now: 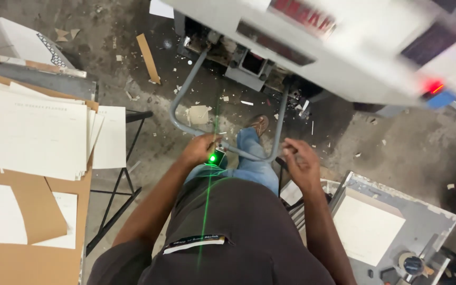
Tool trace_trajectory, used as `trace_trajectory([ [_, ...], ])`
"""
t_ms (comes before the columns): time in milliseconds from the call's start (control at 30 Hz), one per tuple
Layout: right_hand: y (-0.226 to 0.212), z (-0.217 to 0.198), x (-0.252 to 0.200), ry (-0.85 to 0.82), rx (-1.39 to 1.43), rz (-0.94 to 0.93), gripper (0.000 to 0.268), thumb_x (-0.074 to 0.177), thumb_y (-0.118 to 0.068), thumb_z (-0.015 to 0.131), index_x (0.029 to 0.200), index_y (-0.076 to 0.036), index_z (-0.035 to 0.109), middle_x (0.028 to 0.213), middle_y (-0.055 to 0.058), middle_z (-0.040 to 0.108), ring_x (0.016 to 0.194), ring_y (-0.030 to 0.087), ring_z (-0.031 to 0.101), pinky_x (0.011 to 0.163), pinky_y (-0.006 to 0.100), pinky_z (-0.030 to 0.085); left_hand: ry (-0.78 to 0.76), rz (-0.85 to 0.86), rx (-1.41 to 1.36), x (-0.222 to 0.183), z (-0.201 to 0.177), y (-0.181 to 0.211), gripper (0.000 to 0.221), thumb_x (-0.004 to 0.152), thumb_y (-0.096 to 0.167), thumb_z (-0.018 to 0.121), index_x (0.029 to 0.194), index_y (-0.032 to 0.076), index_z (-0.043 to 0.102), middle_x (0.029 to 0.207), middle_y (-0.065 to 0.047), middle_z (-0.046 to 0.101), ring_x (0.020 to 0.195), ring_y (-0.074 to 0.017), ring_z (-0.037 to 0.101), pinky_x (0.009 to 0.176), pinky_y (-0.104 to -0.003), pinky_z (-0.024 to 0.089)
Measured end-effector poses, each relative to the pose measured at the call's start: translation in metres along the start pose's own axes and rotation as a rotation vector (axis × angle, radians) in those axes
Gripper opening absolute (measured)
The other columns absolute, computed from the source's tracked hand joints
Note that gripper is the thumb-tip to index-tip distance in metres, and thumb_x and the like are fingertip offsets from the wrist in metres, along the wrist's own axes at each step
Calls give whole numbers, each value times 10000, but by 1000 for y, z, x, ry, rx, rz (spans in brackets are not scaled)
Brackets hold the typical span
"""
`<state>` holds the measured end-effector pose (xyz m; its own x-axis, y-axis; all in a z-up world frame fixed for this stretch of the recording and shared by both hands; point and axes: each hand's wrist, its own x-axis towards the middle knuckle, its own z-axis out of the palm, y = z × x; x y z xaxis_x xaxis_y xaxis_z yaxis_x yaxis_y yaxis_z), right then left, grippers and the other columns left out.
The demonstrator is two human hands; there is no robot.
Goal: The person picks up printed sheets from a stack and feeds them individually into an industrial machine, then operates the machine using a control panel with buttons.
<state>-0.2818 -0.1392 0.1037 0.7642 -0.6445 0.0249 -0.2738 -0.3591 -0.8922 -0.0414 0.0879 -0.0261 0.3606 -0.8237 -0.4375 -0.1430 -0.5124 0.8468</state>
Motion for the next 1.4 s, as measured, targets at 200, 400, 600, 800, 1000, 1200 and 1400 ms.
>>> trace_trajectory([
  [200, -7, -15, 17, 138, 65, 186, 261, 1003, -82, 651, 1243, 18, 680, 1124, 114, 719, 939, 161, 685, 850, 297, 560, 308, 368, 101, 0, -19, 86, 266, 908, 93, 643, 1164, 93, 714, 1028, -126, 747, 898, -322, 731, 786, -405, 581],
  [400, 51, -18, 20, 215, 403, 578, 490, 1025, -259, 622, 1379, 71, 548, 1176, 167, 721, 847, 184, 681, 739, 307, 550, 255, 98, 124, 30, -30, 120, 357, 964, 148, 654, 1313, 92, 606, 1189, -153, 686, 877, -373, 695, 815, -463, 558],
  [600, 69, -9, 24, 190, 588, 964, 575, 944, -270, 655, 1378, 73, 499, 1156, 225, 725, 681, 190, 636, 673, 364, 559, 200, -40, 210, 63, -22, 96, 662, 901, 190, 680, 1477, 28, 397, 1438, -268, 470, 1133, -495, 581, 944, -525, 495],
  [800, 81, -6, 36, 159, 574, 1070, 549, 982, -334, 612, 1337, 78, 533, 1114, 202, 726, 631, 180, 598, 633, 365, 530, 220, 83, 56, 83, -25, 66, 628, 886, 194, 721, 1427, -22, 485, 1350, -263, 600, 1194, -401, 653, 1002, -453, 519],
  [1000, 87, -5, 44, 95, 596, 1059, 399, 993, -337, 600, 1158, 16, 689, 886, 62, 661, 615, 149, 567, 628, 352, 519, 145, -60, 12, 80, -42, 82, 580, 897, 223, 704, 1407, 0, 542, 1274, -232, 680, 1099, -353, 696, 942, -417, 545],
  [1200, 107, 2, 43, 98, 513, 1053, 273, 990, -297, 708, 936, -36, 648, 785, 36, 592, 606, 154, 517, 587, 345, 479, 76, -143, -12, 75, -53, 100, 551, 909, 218, 663, 1406, 19, 533, 1299, -185, 669, 1028, -308, 714, 921, -414, 545],
  [1400, 91, 19, 47, 177, 606, 924, 273, 969, -199, 644, 1162, -5, 646, 921, 66, 686, 717, 179, 639, 605, 362, 543, 103, -80, -46, 74, -51, 89, 484, 891, 219, 679, 1330, 30, 601, 1215, -176, 706, 935, -305, 718, 860, -412, 559],
])
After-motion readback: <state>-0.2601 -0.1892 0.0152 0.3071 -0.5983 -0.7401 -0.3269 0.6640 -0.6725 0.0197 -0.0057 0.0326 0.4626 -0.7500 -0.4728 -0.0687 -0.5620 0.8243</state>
